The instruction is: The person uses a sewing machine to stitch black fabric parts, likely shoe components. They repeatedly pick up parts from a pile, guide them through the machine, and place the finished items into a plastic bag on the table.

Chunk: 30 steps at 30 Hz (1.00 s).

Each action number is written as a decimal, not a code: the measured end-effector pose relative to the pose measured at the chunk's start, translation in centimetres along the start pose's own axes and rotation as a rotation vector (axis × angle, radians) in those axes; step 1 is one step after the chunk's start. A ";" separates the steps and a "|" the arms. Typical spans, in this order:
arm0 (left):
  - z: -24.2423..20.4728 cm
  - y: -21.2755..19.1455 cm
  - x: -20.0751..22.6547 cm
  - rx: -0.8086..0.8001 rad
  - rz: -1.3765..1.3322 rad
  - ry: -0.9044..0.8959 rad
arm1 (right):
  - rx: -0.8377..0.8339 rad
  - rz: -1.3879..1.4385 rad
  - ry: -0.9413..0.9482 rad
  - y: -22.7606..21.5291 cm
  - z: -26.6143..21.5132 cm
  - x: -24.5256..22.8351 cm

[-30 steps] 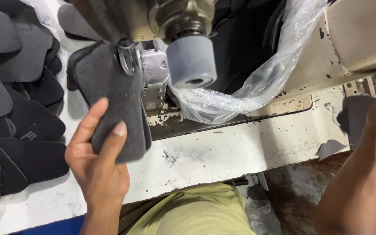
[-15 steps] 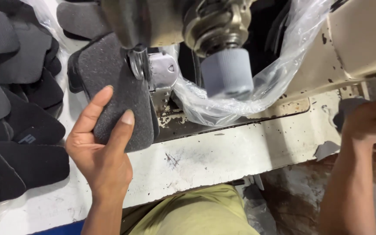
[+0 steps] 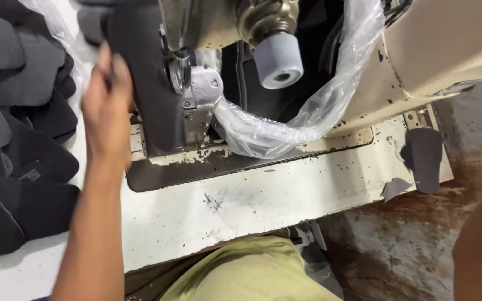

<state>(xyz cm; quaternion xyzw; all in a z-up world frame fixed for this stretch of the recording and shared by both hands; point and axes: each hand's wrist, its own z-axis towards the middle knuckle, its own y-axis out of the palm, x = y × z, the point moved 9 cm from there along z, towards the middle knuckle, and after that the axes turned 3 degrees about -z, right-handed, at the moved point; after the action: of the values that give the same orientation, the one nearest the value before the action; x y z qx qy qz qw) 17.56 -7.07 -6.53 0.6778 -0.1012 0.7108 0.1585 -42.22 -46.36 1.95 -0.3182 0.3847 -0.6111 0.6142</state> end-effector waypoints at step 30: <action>-10.4 -16.3 4.7 0.458 1.443 0.587 | 0.402 0.370 0.194 15.1 29.5 -12.0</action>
<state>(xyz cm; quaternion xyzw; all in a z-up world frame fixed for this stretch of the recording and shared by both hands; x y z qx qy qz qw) 13.61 12.26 -3.62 0.2471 -0.3196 0.7897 -0.4617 -8.67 -36.02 4.74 -0.0546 0.3642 -0.5801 0.7265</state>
